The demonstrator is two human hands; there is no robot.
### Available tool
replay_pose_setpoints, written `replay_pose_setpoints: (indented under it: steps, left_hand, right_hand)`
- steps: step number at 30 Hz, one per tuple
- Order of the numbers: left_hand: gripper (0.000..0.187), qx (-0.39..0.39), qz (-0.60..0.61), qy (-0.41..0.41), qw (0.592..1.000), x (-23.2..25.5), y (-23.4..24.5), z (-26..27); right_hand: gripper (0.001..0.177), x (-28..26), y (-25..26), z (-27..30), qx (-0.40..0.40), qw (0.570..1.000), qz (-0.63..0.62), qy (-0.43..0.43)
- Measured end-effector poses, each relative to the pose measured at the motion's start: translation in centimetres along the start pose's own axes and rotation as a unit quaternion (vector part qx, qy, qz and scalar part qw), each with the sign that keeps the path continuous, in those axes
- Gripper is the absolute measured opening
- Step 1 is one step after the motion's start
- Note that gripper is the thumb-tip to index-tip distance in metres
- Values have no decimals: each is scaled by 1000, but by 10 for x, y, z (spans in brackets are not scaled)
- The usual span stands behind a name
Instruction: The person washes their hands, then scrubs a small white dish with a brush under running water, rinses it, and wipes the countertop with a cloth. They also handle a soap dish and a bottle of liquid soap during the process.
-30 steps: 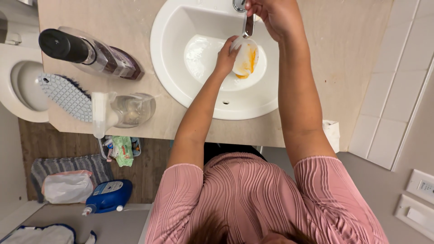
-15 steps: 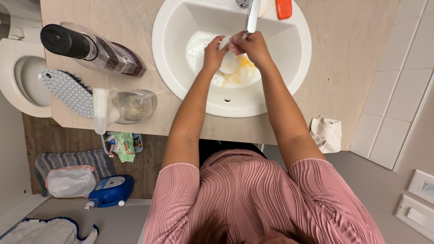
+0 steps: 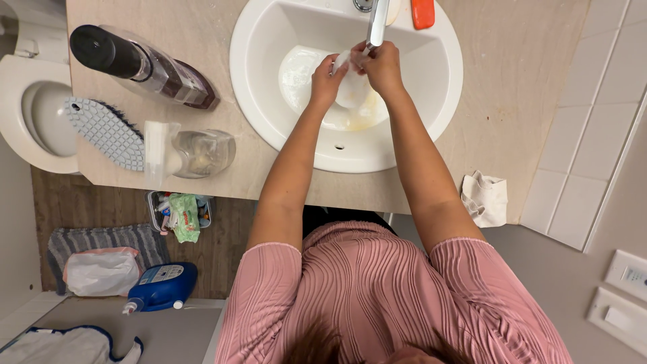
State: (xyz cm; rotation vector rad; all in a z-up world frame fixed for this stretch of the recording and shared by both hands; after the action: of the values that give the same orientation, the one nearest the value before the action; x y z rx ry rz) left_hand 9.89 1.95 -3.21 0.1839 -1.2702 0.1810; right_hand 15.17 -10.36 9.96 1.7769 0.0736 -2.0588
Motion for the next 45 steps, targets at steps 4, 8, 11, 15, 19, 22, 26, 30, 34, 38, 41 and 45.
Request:
replay_pose_setpoints:
  steps: [4,8,11,15,19,22,26,30,34,38,41,45]
  left_hand:
    - [37,-20,46,12,999,-11,-12,3]
    - [44,-27,20,16,999,-22,-26,2]
    - [46,-13,3,-69,997,-21,-34,-3]
    - [46,6,-27,-73,997,-18,-33,-3]
    - [45,7,15,8,1000,-24,-29,7]
    - [43,23,24,9,999,-28,-22,13]
    - [44,38,71,19,997,-26,-14,17]
    - [45,28,100,10,995,-20,-11,18]
    - [46,34,120,13,992,-21,-7,18]
    - [48,38,77,84,993,-37,-7,20]
    - [45,68,88,40,993,-60,-12,14]
    - [52,151,63,35,986,-94,-14,15]
  right_hand:
    - [11,5,5,4,19,999,-32,-37]
    - [11,-1,14,6,15,998,-52,-9]
    - [12,-11,19,9,-26,996,-79,21]
    - [8,-14,12,11,-38,994,-101,-2]
    - [9,4,12,5,-16,994,-84,-61]
    - [12,-19,46,3,58,993,61,86]
    - [8,-88,51,15,151,896,237,344]
    - [14,-104,26,-10,100,930,253,246]
    - [5,-111,14,-1,123,866,323,361]
    - [28,-118,-9,25,103,824,322,454]
    - [33,-129,-21,37,95,828,328,444]
    - [36,-123,-60,105,89,783,390,476]
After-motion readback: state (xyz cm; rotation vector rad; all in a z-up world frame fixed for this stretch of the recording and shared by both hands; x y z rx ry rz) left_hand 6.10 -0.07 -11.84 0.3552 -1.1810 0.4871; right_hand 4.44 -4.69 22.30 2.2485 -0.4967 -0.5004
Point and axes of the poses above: each hand's wrist, its own z-axis away from the middle knuckle, its own y-axis out of the back of the hand, x = y × z, the point moved 5 cm from there along -z, towards the middle knuckle, and after that the axes turned 7 degrees about -z, right-handed, at the moved point
